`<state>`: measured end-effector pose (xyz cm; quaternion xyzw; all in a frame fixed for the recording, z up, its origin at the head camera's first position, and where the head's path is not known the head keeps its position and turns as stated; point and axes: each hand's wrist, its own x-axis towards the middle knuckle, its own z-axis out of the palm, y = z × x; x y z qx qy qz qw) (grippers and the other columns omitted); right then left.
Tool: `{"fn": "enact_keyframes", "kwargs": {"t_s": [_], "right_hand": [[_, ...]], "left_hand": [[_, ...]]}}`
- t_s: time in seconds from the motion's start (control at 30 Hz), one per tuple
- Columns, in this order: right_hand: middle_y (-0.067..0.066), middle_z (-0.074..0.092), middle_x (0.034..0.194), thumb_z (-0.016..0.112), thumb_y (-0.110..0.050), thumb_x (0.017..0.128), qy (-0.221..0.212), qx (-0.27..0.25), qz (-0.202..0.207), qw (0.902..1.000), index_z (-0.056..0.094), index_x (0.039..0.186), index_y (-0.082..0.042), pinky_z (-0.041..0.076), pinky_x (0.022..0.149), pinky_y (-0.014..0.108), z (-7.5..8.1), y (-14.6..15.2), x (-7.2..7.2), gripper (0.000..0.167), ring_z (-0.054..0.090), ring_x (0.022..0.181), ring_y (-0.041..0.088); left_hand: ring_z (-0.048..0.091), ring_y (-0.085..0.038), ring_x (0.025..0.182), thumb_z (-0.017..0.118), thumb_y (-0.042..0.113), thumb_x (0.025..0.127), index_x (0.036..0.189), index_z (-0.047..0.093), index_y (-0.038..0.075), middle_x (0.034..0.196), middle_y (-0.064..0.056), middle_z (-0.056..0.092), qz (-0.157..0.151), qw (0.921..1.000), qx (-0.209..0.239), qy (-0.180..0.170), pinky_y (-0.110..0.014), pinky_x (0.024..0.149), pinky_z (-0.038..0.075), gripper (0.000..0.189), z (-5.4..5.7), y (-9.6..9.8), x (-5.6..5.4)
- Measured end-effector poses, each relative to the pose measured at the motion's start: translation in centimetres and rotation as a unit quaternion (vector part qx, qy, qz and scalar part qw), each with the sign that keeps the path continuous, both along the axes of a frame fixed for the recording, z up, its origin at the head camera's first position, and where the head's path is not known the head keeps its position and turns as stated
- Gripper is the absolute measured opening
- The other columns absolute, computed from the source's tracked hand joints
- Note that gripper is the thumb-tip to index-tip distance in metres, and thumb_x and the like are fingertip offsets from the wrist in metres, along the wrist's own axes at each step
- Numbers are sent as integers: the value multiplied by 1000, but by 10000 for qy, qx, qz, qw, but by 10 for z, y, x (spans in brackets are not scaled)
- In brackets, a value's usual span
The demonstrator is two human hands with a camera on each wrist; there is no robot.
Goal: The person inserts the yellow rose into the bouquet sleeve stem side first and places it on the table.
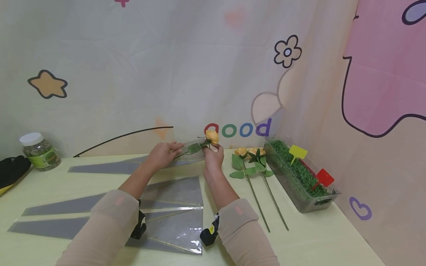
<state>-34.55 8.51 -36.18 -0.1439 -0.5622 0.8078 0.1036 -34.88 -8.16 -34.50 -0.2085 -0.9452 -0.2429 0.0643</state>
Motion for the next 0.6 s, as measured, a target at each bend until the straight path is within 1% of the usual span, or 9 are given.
{"fn": "enact_keyframes", "kwargs": {"t_s": [0.07, 0.17, 0.23, 0.27, 0.3, 0.4, 0.5, 0.53, 0.6], "right_hand": [[13, 37, 133, 57, -3, 87, 16, 81, -46, 10000, 33, 138, -7, 37, 75, 31, 0, 0, 1, 57, 42, 99, 20], [10, 30, 140, 57, 0, 86, 104, 147, -47, 9998, 28, 142, -13, 35, 75, 32, 0, 0, 2, 64, 37, 105, 21], [9, 31, 140, 57, 0, 86, 133, 191, -10, 9997, 30, 142, -14, 35, 74, 31, 1, 1, 2, 64, 37, 103, 20], [8, 32, 139, 57, -1, 86, 120, 208, 10, 9997, 31, 142, -15, 35, 73, 30, 1, 1, 2, 64, 38, 99, 19], [8, 33, 138, 57, -1, 85, 108, 225, 35, 9997, 31, 142, -15, 35, 70, 29, 1, 2, 3, 64, 40, 92, 17], [8, 38, 129, 57, -4, 85, 36, 129, 103, 9999, 35, 141, -16, 34, 63, 25, 2, 4, 2, 61, 40, 80, 14], [4, 46, 115, 55, -4, 84, 52, -196, 162, 9997, 43, 137, -14, 37, 65, 24, 2, 7, 2, 55, 45, 81, 14], [3, 49, 108, 54, -5, 85, 67, -351, 161, 9992, 47, 133, -12, 38, 68, 25, 2, 8, 1, 49, 47, 86, 15], [0, 57, 94, 52, -8, 87, 148, -714, 148, 9972, 56, 122, -8, 39, 73, 27, 2, 10, 0, 35, 50, 89, 17]], "left_hand": [[43, -31, 124, 54, 22, 95, 130, 56, 12, 132, -12, 50, 0, 10000, 6, -14, -44, 99, 36, 37, 0, -1, 0], [43, -31, 124, 53, 23, 95, 130, 55, 12, 133, -13, 49, -13, 10000, -19, -14, -44, 98, 37, 37, 0, -1, 1], [43, -32, 123, 53, 23, 95, 130, 55, 11, 133, -13, 49, -22, 10000, -34, -1, -44, 98, 37, 37, 0, -1, 1], [43, -32, 123, 53, 23, 95, 130, 55, 11, 133, -14, 49, -27, 10000, -21, -11, -44, 98, 37, 37, 0, -1, 2], [43, -32, 123, 53, 22, 95, 130, 55, 11, 133, -14, 49, -29, 10000, -11, -9, -44, 98, 37, 37, 1, -1, 2], [44, -31, 123, 53, 22, 95, 130, 55, 10, 132, -14, 50, -47, 10000, 58, 37, -44, 98, 37, 37, 1, -1, 2], [43, -31, 124, 53, 22, 95, 130, 55, 10, 131, -13, 50, -83, 9999, 133, 48, -44, 99, 36, 38, 1, -2, 2], [43, -31, 124, 53, 22, 95, 130, 54, 10, 131, -13, 51, -94, 9998, 151, 46, -44, 99, 36, 38, 1, -2, 3], [42, -31, 124, 53, 22, 95, 131, 54, 10, 131, -12, 51, -106, 9998, 175, 38, -44, 99, 36, 38, 1, -3, 3]]}}
